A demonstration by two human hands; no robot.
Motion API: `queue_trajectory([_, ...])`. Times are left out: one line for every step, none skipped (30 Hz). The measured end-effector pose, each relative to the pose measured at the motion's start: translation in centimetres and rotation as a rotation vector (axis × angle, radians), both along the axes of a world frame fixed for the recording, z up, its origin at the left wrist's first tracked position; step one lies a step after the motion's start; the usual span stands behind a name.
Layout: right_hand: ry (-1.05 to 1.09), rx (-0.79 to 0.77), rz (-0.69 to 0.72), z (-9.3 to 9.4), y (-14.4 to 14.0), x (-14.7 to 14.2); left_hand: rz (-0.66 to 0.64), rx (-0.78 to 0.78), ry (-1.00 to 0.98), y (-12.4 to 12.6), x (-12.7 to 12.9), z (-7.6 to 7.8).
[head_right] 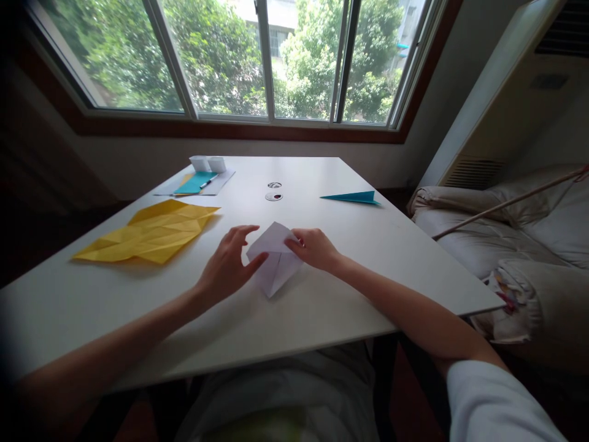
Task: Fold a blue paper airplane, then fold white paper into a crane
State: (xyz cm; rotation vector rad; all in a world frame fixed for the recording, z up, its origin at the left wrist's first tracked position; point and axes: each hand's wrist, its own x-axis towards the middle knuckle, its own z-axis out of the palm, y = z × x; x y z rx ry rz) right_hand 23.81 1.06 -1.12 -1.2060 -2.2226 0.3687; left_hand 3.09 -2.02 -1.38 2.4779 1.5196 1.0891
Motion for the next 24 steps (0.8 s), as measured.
queue_trajectory([0.001,-0.001,0.014,0.0,0.0,-0.1,-0.008,-0.064,-0.017,0.5,-0.2,-0.1])
queue_trajectory([-0.002,0.002,0.024,0.0,-0.1,-0.1,-0.035,-0.130,-0.016,1.0,-0.3,-0.3])
queue_trajectory([-0.010,0.009,0.030,0.0,-0.1,-0.2,-0.067,-0.194,-0.003,1.4,-0.5,-0.4])
queue_trajectory([-0.020,0.017,0.033,0.0,-0.2,-0.3,-0.073,-0.247,0.003,1.7,-0.6,-0.5])
queue_trajectory([-0.030,0.024,0.034,0.0,-0.2,-0.3,-0.065,-0.282,0.008,1.9,-0.7,-0.5])
queue_trajectory([-0.036,0.028,0.034,0.1,-0.3,-0.3,-0.050,-0.306,0.010,2.0,-0.7,-0.5])
queue_trajectory([-0.041,0.027,0.035,0.1,-0.3,-0.3,-0.028,-0.317,0.009,2.1,-0.8,-0.5])
queue_trajectory([-0.045,0.023,0.036,0.1,-0.2,-0.3,-0.009,-0.316,0.006,2.1,-0.8,-0.5])
queue_trajectory([-0.049,0.016,0.039,0.1,-0.2,-0.2,0.007,-0.309,0.005,2.1,-0.8,-0.5])
queue_trajectory([-0.053,0.008,0.041,0.1,-0.1,-0.1,0.019,-0.301,0.006,2.2,-0.9,-0.5])
queue_trajectory([-0.056,0.000,0.040,0.0,0.0,0.0,0.030,-0.293,0.012,2.2,-0.9,-0.5])
queue_trajectory([-0.058,-0.006,0.036,0.0,0.1,0.0,0.037,-0.290,0.023,2.3,-0.9,-0.6])
queue_trajectory([-0.057,-0.010,0.028,-0.1,0.2,0.1,0.043,-0.291,0.037,2.3,-1.0,-0.6])
queue_trajectory([-0.055,-0.012,0.016,-0.2,0.2,0.1,0.046,-0.297,0.051,2.4,-1.0,-0.7])
queue_trajectory([-0.051,-0.010,0.002,-0.3,0.3,0.2,0.050,-0.304,0.063,2.5,-1.0,-0.7])
queue_trajectory([-0.045,-0.006,-0.010,-0.4,0.3,0.2,0.056,-0.308,0.073,2.5,-1.0,-0.8])
queue_trajectory([-0.037,-0.003,-0.019,-0.5,0.3,0.1,0.065,-0.308,0.078,2.6,-1.0,-0.8])
queue_trajectory([-0.024,0.001,-0.026,-0.6,0.2,0.1,0.079,-0.304,0.080,2.6,-1.0,-0.8])
queue_trajectory([-0.006,0.002,-0.031,-0.7,0.2,0.0,0.093,-0.299,0.082,2.6,-0.9,-0.9])
queue_trajectory([0.015,0.000,-0.035,-0.7,0.2,0.0,0.104,-0.296,0.082,2.6,-0.9,-0.9])
queue_trajectory([0.038,-0.006,-0.041,-0.8,0.1,0.0,0.111,-0.298,0.083,2.6,-0.8,-1.0])
queue_trajectory([0.060,-0.014,-0.051,-0.8,0.2,0.0,0.113,-0.305,0.083,2.6,-0.8,-1.0])
queue_trajectory([0.079,-0.023,-0.063,-0.8,0.2,0.0,0.110,-0.316,0.084,2.5,-0.8,-1.1])
queue_trajectory([0.093,-0.032,-0.076,-0.8,0.3,0.0,0.103,-0.330,0.085,2.5,-0.8,-1.1])
